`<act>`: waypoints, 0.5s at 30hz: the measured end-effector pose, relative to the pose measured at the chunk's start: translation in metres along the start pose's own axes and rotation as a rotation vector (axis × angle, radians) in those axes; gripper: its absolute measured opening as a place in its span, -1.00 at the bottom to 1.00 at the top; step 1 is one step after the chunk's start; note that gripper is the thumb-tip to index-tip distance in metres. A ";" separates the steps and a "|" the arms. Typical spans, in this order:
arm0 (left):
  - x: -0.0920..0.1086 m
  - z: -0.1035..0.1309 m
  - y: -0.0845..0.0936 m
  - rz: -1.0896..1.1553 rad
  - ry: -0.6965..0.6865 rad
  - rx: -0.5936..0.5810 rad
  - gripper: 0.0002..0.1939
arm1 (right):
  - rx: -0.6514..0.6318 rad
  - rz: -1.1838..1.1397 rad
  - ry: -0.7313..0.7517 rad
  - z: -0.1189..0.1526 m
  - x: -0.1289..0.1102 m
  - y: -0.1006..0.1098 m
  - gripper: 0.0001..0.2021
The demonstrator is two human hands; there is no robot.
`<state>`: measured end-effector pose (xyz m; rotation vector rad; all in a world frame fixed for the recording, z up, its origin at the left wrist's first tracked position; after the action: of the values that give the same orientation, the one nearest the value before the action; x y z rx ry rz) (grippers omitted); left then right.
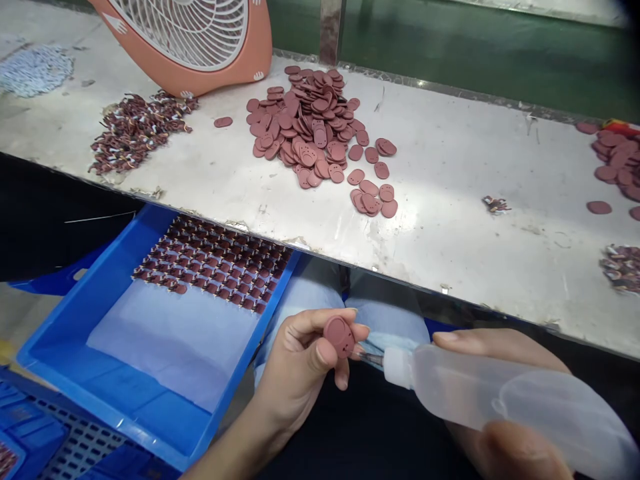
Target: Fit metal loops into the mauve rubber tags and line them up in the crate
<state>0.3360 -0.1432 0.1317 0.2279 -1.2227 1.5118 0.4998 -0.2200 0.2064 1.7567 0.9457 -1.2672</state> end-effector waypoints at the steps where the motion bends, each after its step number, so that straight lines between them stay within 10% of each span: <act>1: 0.000 -0.001 0.000 0.001 0.004 0.001 -0.58 | 0.004 -0.020 0.013 -0.001 -0.001 0.000 -0.62; 15: -0.001 -0.001 0.000 0.009 0.016 -0.016 -0.60 | 0.005 0.004 0.041 -0.011 -0.009 -0.005 -0.64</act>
<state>0.3366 -0.1433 0.1301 0.2001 -1.2241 1.5083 0.4978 -0.2089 0.2166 1.7944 0.9621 -1.2359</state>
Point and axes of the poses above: each hand's wrist, its own z-axis away from the middle knuckle, its own y-axis out of the back of the hand, x = y × z, the point moved 9 cm from there along -z, towards the middle knuckle, and after that the axes turned 8 degrees about -z, right-handed, at the moved point
